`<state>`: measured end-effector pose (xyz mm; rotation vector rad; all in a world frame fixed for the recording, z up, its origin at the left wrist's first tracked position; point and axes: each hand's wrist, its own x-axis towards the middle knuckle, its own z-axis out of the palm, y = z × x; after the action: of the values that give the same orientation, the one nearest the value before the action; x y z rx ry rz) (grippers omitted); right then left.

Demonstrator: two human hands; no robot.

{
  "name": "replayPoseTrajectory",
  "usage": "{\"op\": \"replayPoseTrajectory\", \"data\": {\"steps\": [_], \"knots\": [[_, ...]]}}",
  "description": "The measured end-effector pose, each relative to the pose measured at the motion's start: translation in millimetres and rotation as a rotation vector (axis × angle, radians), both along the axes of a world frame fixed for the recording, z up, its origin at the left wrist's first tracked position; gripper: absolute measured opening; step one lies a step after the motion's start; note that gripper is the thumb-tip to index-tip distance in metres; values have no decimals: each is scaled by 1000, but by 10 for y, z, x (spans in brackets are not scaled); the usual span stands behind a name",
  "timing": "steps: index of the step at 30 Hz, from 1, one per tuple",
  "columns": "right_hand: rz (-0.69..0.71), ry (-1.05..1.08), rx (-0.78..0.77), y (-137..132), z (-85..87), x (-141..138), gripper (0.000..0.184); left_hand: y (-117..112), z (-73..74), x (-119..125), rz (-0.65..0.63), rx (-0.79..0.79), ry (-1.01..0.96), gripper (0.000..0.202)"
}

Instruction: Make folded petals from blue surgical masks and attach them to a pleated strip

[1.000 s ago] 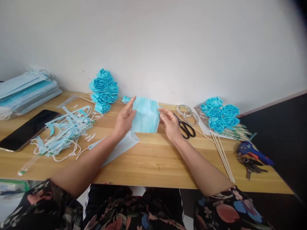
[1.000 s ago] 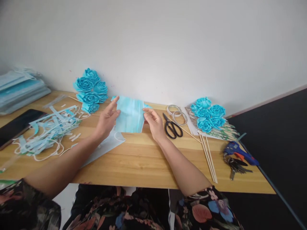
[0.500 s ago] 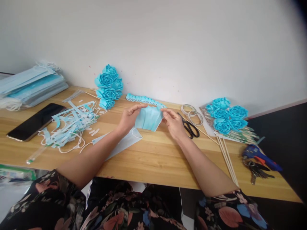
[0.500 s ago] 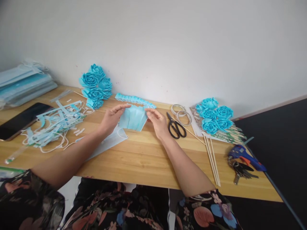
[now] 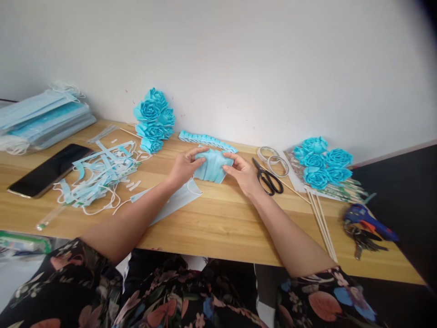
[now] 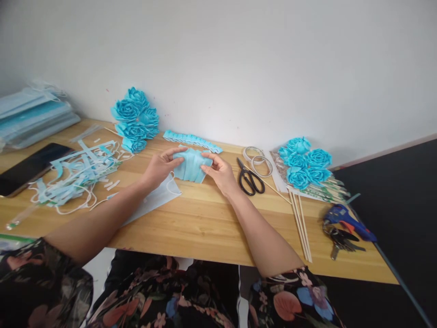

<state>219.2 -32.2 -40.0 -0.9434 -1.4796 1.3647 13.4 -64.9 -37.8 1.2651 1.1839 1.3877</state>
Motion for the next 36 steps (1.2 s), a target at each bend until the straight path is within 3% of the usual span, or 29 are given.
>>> {"op": "replayPoseTrajectory", "data": {"steps": [15, 22, 24, 29, 36], "knots": [[-235, -213, 241, 46, -83, 63, 29, 51, -75, -39, 138, 47, 95, 24], [-305, -201, 452, -39, 33, 32, 21, 0, 77, -13, 308, 224, 287, 28], [-297, -171, 423, -66, 51, 19, 23, -18, 100, 2, 301, 247, 296, 27], [-362, -225, 355, -96, 24, 6, 32, -69, 83, 38, 190, 97, 269, 41], [-419, -325, 416, -109, 33, 8, 33, -88, 103, 55, 226, 132, 343, 46]]}}
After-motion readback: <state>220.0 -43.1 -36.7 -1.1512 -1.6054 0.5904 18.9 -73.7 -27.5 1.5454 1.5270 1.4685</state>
